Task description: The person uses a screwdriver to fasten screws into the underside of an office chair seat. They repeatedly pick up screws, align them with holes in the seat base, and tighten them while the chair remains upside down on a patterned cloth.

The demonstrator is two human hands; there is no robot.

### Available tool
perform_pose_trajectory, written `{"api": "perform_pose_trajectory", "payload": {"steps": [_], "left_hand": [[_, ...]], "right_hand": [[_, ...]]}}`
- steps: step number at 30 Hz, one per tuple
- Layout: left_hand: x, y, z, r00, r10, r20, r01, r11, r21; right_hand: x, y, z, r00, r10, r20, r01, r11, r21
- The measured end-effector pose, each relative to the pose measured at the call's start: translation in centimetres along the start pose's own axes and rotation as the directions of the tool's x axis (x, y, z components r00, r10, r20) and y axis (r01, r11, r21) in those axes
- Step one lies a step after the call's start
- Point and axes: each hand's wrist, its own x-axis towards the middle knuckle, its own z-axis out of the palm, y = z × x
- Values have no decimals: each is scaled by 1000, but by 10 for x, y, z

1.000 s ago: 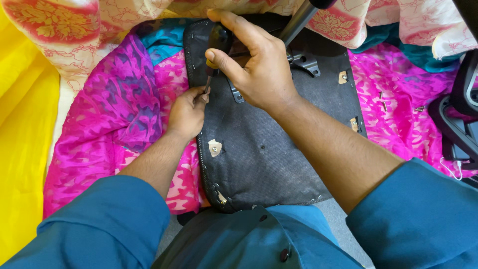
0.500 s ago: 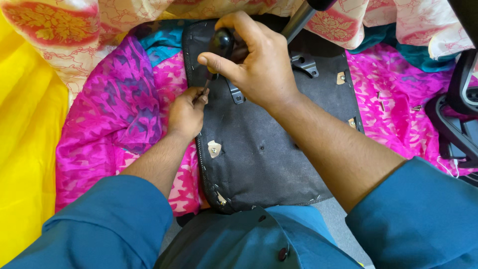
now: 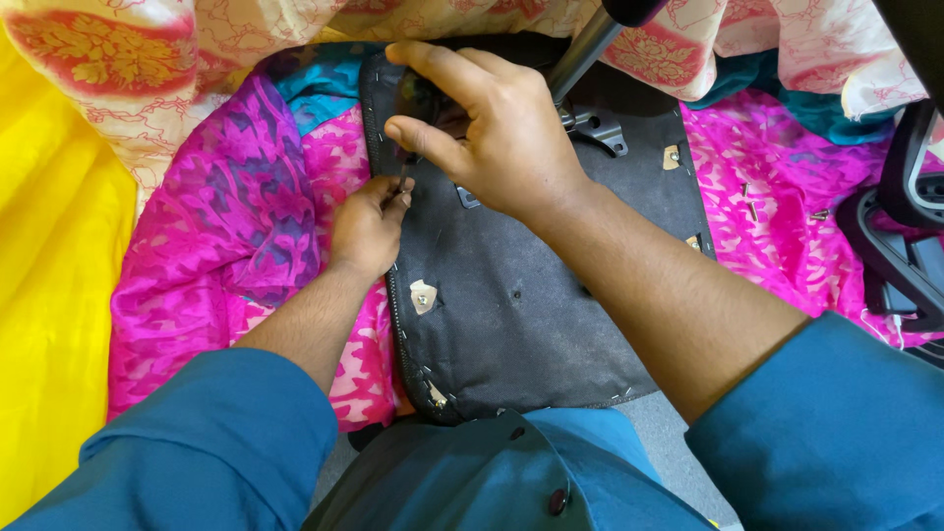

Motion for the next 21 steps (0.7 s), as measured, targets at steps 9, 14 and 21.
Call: {"api": "perform_pose_trajectory", "payload": {"steps": [9, 14, 21], "left_hand": [[3, -5, 0, 991, 131, -24, -127, 985, 119], [4, -9, 3, 988, 150, -48, -141, 979, 146], [10, -19, 13, 980, 192, -57, -193, 981, -9]], "right_hand": [[7, -12, 2, 985, -101, 137, 107, 993, -44], [3, -12, -5, 964, -240, 113, 236, 971, 43], [6, -14, -7, 990, -82, 111, 91, 993, -77]]}}
